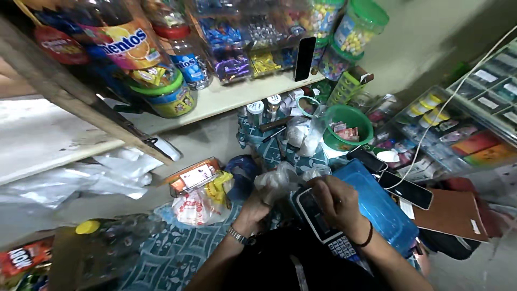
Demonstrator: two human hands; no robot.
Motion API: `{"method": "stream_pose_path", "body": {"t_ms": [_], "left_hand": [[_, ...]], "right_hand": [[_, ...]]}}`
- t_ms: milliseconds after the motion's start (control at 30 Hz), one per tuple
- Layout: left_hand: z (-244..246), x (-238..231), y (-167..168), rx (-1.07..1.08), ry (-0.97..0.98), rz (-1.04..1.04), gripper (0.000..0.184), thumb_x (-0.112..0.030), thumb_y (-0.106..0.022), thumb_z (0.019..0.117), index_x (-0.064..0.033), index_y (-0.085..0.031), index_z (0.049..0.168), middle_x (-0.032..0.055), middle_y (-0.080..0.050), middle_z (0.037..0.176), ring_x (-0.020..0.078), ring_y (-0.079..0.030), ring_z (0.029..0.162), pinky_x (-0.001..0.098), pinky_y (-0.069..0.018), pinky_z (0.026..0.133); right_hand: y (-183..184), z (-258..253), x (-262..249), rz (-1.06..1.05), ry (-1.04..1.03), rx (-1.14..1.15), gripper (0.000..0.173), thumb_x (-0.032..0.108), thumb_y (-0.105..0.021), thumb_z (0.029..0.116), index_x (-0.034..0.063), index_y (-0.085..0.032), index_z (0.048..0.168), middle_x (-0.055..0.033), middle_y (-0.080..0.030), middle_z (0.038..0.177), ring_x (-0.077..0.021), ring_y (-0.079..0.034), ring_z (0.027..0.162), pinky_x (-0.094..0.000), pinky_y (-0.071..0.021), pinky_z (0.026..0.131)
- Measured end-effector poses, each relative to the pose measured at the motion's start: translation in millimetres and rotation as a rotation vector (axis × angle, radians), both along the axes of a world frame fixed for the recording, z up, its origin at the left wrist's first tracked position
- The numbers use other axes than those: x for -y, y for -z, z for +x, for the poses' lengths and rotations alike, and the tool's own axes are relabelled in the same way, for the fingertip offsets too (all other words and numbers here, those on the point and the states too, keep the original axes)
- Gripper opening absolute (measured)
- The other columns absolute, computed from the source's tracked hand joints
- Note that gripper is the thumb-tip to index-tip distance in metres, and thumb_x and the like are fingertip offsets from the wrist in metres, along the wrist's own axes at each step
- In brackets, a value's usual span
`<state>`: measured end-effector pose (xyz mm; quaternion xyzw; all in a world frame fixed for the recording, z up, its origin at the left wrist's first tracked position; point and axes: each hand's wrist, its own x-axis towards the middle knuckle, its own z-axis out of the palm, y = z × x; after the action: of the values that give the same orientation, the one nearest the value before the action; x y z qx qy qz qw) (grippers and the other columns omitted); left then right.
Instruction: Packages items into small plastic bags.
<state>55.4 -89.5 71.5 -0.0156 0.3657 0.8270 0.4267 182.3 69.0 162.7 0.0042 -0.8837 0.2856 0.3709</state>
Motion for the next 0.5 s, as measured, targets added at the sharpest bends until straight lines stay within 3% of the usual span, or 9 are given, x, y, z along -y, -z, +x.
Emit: {"method": "stream_pose_path", "body": {"t_ms": [100, 267, 400, 500], "left_hand": [[-3.9, 4.3, 6.6, -0.012, 0.011, 0.043, 0.020, -0.013, -0.050, 0.1011, -0.0086, -0.054, 0.120, 0.0026, -0.073, 0.099, 0.0124, -0.072, 0.091, 0.0312, -0.0616, 0.082], [-3.2, -3.5, 6.8, -0.003, 0.080, -0.002, 0.026, -0.010, -0.054, 0.0998, -0.0057, -0.050, 0.125, 0.0063, -0.071, 0.102, 0.0164, -0.072, 0.092, 0.0346, -0.0624, 0.084], [-1.4, -8.6, 11.6, 0.013, 0.119, 0.066, 0.036, -0.015, -0.066, 0.0944, -0.0067, -0.050, 0.126, 0.0074, -0.071, 0.105, 0.0180, -0.072, 0.095, 0.0361, -0.0619, 0.087], [-3.3, -10.7, 18.2, -0.041, 0.154, 0.064, 0.036, -0.026, -0.066, 0.0960, -0.0096, -0.052, 0.125, 0.0044, -0.072, 0.104, 0.0150, -0.071, 0.094, 0.0333, -0.0611, 0.082]], "right_hand": [[16.5, -5.4, -3.0, -0.319, -0.031, 0.046, 0.047, 0.021, -0.033, 0.1120, -0.0054, -0.068, 0.092, -0.0037, -0.072, 0.080, -0.0005, -0.065, 0.065, -0.0190, -0.0573, 0.063], [32.7, -8.1, 1.7, -0.717, -0.024, 0.067, 0.043, 0.014, -0.030, 0.1100, -0.0002, -0.065, 0.089, 0.0019, -0.072, 0.078, -0.0031, -0.065, 0.061, -0.0226, -0.0584, 0.059], [30.6, -4.6, -2.3, -0.864, -0.012, 0.134, 0.039, 0.013, -0.035, 0.1089, 0.0003, -0.066, 0.089, 0.0004, -0.073, 0.079, -0.0058, -0.067, 0.062, -0.0245, -0.0599, 0.060], [36.0, 3.2, -12.3, -0.819, -0.066, 0.195, 0.024, 0.014, -0.044, 0.1079, -0.0007, -0.063, 0.102, -0.0029, -0.072, 0.098, -0.0052, -0.066, 0.073, -0.0243, -0.0586, 0.067]]}}
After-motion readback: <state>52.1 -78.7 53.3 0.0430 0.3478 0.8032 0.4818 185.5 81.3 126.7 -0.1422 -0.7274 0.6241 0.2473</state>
